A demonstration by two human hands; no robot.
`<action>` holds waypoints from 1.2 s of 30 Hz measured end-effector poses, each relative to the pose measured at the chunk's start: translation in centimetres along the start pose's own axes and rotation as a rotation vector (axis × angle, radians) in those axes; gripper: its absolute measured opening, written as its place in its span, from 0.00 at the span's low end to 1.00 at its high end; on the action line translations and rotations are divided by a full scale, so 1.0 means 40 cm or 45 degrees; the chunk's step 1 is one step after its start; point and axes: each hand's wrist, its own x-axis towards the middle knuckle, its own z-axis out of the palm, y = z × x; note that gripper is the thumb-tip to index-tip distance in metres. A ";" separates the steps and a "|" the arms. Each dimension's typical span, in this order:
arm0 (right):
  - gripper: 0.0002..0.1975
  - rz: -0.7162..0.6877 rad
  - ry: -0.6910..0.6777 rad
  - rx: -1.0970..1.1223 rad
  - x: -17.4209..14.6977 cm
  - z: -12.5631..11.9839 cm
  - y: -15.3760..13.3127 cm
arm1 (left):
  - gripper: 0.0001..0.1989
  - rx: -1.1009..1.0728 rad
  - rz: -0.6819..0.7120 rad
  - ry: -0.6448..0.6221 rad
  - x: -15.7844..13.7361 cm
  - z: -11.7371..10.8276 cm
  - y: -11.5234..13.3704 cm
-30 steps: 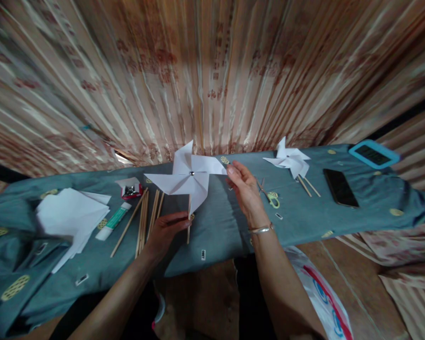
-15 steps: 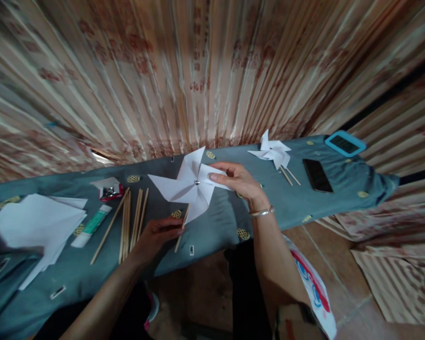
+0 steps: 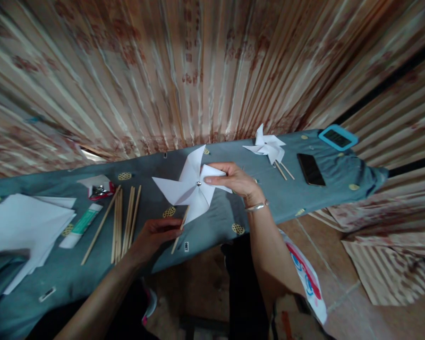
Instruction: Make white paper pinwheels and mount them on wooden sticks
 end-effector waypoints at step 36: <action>0.15 0.073 -0.036 0.052 0.007 0.008 0.007 | 0.13 0.018 0.010 0.023 0.000 0.006 -0.001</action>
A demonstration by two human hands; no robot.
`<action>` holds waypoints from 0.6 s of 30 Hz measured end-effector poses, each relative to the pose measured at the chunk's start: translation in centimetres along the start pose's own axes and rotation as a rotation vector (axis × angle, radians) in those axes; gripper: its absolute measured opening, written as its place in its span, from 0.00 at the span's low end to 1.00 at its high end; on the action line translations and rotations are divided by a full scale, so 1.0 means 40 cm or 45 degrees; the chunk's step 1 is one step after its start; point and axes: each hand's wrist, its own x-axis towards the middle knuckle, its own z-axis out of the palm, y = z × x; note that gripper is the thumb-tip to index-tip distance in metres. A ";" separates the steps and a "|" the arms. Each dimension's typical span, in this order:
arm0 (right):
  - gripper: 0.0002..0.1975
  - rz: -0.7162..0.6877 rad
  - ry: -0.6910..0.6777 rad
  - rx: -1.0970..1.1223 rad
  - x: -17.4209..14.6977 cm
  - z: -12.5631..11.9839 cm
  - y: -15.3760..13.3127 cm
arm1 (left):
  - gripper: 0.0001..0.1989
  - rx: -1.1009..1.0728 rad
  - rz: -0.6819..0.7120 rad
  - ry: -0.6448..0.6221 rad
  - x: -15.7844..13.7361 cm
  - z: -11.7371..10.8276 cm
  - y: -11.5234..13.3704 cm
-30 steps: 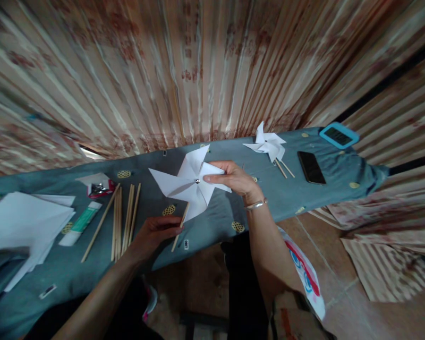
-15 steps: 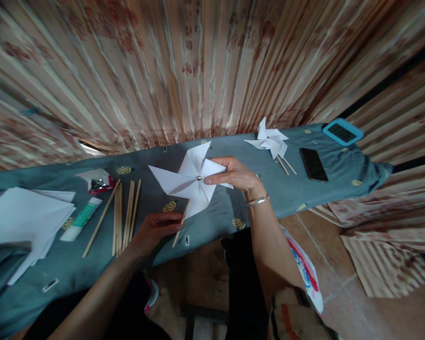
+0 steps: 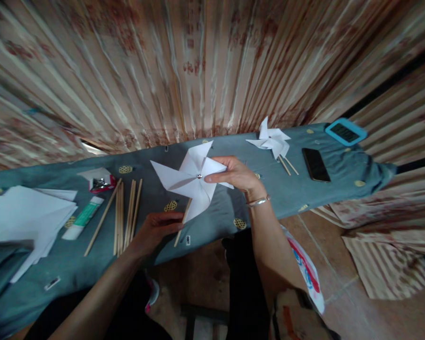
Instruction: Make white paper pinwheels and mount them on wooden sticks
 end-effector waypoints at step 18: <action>0.19 -0.041 0.179 0.171 0.016 0.071 0.021 | 0.15 -0.182 0.080 0.090 0.005 0.006 -0.011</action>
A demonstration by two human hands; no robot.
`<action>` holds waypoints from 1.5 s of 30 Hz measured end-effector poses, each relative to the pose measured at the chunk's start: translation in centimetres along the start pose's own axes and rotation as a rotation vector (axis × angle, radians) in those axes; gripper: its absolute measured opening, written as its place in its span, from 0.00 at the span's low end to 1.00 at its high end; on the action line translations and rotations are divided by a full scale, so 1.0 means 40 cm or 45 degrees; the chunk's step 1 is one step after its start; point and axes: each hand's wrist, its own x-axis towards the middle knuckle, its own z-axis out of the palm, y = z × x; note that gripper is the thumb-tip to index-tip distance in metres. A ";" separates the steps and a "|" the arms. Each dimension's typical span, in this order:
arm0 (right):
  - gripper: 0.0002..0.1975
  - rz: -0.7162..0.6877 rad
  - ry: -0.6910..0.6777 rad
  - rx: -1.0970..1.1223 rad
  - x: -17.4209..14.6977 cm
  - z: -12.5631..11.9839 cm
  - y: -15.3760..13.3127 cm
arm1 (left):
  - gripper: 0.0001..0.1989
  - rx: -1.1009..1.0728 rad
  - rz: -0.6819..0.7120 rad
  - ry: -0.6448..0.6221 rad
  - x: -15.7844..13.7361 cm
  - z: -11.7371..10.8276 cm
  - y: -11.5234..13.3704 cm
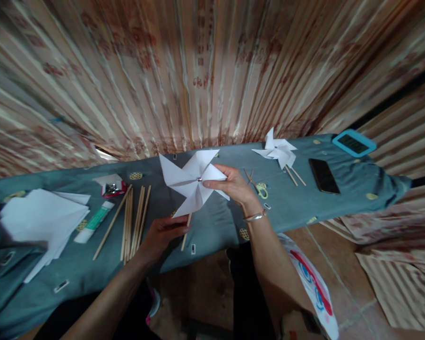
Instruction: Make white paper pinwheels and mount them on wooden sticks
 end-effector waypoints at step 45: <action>0.29 -0.136 0.444 -0.200 0.023 -0.025 0.025 | 0.17 -0.131 0.055 0.264 0.002 -0.009 0.035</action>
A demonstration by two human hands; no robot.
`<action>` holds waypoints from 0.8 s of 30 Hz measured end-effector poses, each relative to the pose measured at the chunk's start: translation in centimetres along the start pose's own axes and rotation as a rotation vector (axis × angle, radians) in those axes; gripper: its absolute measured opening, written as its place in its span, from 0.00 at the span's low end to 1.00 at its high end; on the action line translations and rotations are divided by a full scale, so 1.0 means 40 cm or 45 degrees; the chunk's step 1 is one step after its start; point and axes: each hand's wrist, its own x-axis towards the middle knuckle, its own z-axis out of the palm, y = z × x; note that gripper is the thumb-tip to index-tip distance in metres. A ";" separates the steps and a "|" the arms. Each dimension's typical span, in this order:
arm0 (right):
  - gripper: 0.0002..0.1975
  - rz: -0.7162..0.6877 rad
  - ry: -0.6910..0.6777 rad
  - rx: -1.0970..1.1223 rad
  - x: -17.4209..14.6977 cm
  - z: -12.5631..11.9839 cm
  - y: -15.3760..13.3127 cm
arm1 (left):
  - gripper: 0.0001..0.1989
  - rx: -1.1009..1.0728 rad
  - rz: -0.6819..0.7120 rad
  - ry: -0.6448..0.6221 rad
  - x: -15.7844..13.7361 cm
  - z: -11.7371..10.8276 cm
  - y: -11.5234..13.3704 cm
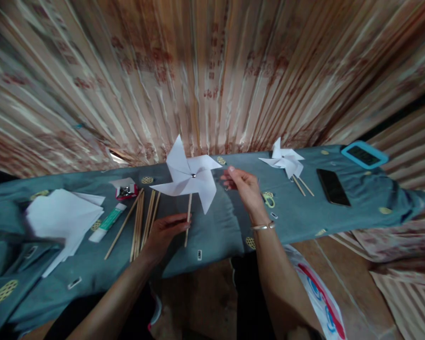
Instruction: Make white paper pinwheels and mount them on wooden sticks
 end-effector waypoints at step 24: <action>0.14 -0.124 0.075 0.013 0.006 -0.004 0.001 | 0.17 0.019 -0.043 -0.107 -0.007 0.004 -0.008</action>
